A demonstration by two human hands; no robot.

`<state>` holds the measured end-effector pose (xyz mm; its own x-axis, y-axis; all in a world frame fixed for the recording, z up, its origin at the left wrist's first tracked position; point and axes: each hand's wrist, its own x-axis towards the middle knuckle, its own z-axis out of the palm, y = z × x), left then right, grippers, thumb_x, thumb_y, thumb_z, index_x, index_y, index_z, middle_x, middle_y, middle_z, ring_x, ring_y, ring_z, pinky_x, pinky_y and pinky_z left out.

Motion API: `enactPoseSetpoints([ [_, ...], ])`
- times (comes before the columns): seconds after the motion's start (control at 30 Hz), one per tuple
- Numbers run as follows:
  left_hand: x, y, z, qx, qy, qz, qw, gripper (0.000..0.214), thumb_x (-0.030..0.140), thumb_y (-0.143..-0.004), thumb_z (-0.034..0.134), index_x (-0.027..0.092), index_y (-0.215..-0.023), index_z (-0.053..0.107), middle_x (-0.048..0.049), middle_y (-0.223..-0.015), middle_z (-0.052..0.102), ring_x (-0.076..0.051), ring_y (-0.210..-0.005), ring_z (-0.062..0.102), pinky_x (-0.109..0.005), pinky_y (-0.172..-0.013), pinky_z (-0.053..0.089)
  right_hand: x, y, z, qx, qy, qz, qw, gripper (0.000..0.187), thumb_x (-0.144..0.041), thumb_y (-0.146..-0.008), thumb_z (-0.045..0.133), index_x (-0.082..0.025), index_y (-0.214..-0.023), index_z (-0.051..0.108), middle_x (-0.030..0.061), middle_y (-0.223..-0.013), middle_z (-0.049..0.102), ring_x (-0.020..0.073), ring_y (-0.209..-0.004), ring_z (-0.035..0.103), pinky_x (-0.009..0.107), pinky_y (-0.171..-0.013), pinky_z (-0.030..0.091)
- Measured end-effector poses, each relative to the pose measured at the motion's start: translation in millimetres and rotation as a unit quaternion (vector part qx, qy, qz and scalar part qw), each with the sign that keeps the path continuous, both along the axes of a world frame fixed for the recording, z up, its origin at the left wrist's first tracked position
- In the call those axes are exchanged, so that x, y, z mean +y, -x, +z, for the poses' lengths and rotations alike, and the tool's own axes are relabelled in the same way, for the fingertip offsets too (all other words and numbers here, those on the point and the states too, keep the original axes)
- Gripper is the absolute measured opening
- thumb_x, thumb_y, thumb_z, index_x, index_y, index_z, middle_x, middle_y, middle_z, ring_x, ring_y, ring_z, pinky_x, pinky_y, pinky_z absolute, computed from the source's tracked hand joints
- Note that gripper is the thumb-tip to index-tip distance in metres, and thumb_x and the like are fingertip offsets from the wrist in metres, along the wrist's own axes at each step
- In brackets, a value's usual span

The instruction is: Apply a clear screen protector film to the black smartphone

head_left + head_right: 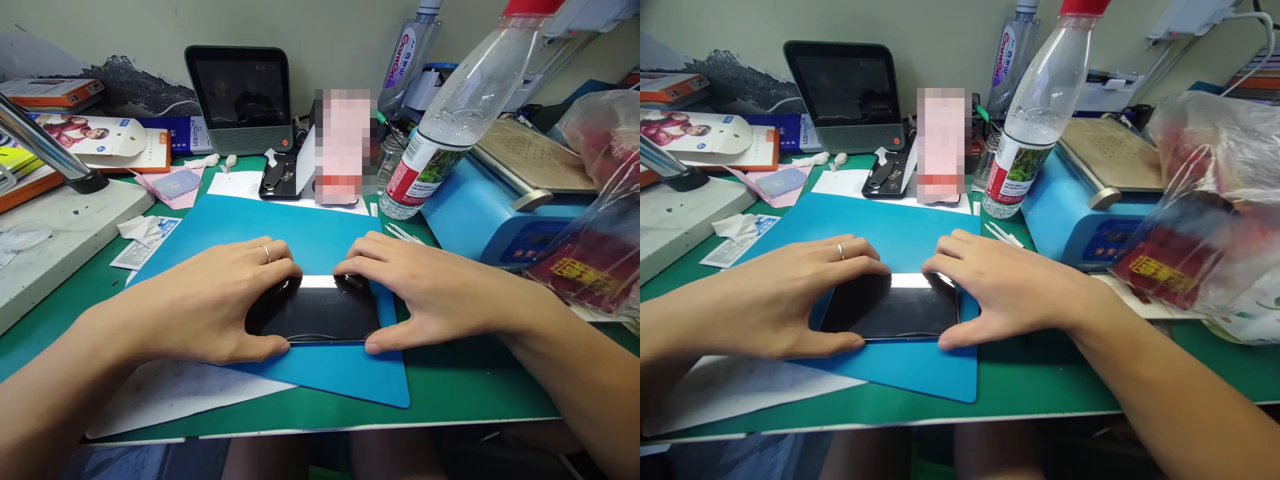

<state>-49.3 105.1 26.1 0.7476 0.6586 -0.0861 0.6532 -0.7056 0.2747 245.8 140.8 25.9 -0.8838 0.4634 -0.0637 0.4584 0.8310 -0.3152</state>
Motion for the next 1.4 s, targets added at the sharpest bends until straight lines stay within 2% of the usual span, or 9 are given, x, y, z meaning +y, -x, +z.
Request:
enactPoseSetpoints([
  [0.27,-2.1,-3.4,3.8,0.002,0.010,0.008,1.000,0.042,0.048,-0.086,0.071,0.022,-0.118,0.065,-0.0099,-0.121,0.065,-0.029,-0.100,0.065,-0.040,-0.080,0.052,0.2,1.2,0.3,-0.002,0.001,0.005,1.000,0.075,-0.068,-0.083,0.072,-0.016,-0.135,0.063,0.0143,-0.117,0.065,0.0301,-0.101,0.059,0.042,-0.081,0.047],
  [1.03,0.8,-0.7,-1.4,-0.019,0.008,0.005,1.000,0.044,0.050,-0.086,0.071,0.024,-0.121,0.065,-0.0087,-0.118,0.065,-0.028,-0.096,0.065,-0.040,-0.080,0.053,0.1,-0.2,-1.3,0.000,0.006,0.002,1.000,0.074,-0.068,-0.083,0.073,-0.017,-0.135,0.063,0.0136,-0.118,0.065,0.0297,-0.101,0.058,0.042,-0.083,0.046],
  [1.4,0.2,-2.9,1.9,0.002,0.007,0.010,1.000,0.044,0.052,-0.086,0.071,0.025,-0.120,0.067,-0.0092,-0.119,0.066,-0.028,-0.096,0.066,-0.040,-0.079,0.054,0.0,-0.4,-1.2,-0.002,0.002,0.001,1.000,0.072,-0.067,-0.083,0.073,-0.017,-0.134,0.063,0.0131,-0.117,0.065,0.0294,-0.101,0.058,0.041,-0.082,0.046],
])
